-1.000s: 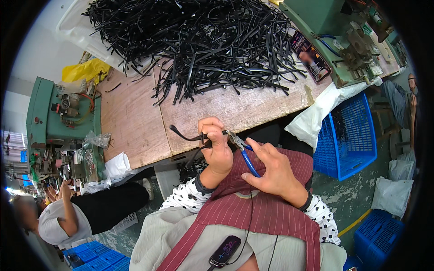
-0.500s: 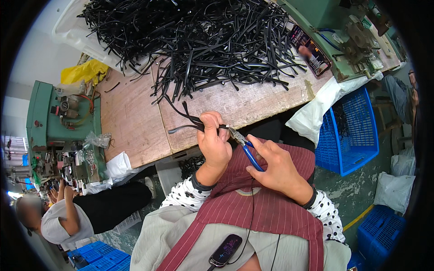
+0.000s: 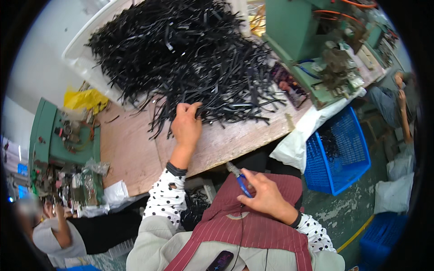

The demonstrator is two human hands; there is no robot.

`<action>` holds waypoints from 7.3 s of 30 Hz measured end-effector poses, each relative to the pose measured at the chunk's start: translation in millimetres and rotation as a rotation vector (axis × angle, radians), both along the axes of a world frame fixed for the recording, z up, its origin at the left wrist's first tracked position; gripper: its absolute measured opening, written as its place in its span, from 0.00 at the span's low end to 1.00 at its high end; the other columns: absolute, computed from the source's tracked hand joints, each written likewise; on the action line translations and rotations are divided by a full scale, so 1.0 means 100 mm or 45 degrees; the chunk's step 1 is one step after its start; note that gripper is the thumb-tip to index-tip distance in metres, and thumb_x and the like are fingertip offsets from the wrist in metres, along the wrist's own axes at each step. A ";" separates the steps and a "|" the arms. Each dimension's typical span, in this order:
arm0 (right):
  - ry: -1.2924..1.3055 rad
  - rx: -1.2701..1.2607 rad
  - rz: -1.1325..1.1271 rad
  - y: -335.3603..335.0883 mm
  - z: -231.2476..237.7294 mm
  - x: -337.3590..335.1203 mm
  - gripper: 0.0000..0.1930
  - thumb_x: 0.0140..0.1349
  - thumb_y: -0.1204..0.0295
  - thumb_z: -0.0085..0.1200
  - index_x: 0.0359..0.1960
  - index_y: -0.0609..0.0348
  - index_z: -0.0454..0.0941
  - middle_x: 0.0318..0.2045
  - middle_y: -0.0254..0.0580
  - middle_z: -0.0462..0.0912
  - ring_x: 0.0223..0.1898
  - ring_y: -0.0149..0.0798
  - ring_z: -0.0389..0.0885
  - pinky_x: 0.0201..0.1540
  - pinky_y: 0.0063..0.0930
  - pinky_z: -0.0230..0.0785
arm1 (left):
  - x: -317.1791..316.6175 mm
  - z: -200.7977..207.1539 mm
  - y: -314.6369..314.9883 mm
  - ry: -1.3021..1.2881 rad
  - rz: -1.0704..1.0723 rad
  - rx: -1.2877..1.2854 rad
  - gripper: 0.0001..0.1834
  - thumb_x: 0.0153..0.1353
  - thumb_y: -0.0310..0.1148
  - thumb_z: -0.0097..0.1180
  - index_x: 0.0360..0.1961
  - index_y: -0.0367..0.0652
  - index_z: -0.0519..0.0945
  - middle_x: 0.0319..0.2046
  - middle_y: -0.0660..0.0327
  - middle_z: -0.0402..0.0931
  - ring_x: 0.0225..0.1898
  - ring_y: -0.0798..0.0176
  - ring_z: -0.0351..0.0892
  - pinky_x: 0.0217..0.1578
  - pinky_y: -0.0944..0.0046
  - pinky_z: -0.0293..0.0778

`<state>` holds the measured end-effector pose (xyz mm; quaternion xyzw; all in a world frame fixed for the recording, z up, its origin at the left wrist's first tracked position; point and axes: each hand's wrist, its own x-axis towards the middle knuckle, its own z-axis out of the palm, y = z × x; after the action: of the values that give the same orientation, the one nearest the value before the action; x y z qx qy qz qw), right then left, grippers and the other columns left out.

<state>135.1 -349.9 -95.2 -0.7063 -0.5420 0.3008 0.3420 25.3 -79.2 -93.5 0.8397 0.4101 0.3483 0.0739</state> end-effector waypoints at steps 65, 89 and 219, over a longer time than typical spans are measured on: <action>1.351 0.183 -0.156 0.53 -0.76 -0.99 0.14 0.66 0.61 0.40 0.39 0.54 0.76 0.35 0.33 0.78 0.39 0.29 0.72 0.42 0.27 0.65 | -0.19 0.29 -1.99 -1.029 -0.672 -0.394 0.21 0.72 0.50 0.37 0.30 0.44 0.60 0.26 0.65 0.55 0.27 0.66 0.55 0.32 0.69 0.56; 1.221 0.236 -0.169 0.90 -2.01 -1.47 0.13 0.65 0.59 0.39 0.42 0.51 0.71 0.27 0.34 0.72 0.24 0.31 0.68 0.21 0.28 0.56 | -0.23 -0.09 -1.99 -1.076 -0.456 -0.830 0.18 0.72 0.47 0.44 0.33 0.43 0.63 0.30 0.68 0.57 0.25 0.75 0.55 0.26 0.75 0.50; 0.011 0.036 0.137 0.23 0.04 -0.04 0.42 0.43 0.60 0.70 0.62 0.55 0.67 0.31 0.43 0.74 0.32 0.43 0.78 0.37 0.35 0.74 | -0.69 0.17 -0.26 -0.865 -0.034 -0.938 0.09 0.65 0.34 0.55 0.42 0.41 0.77 0.25 0.61 0.80 0.30 0.67 0.80 0.33 0.68 0.74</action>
<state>130.7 -326.5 -91.3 -0.6699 -0.5818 0.3143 0.3377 -43.4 -105.6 -76.9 0.6022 0.4477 0.4332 0.4993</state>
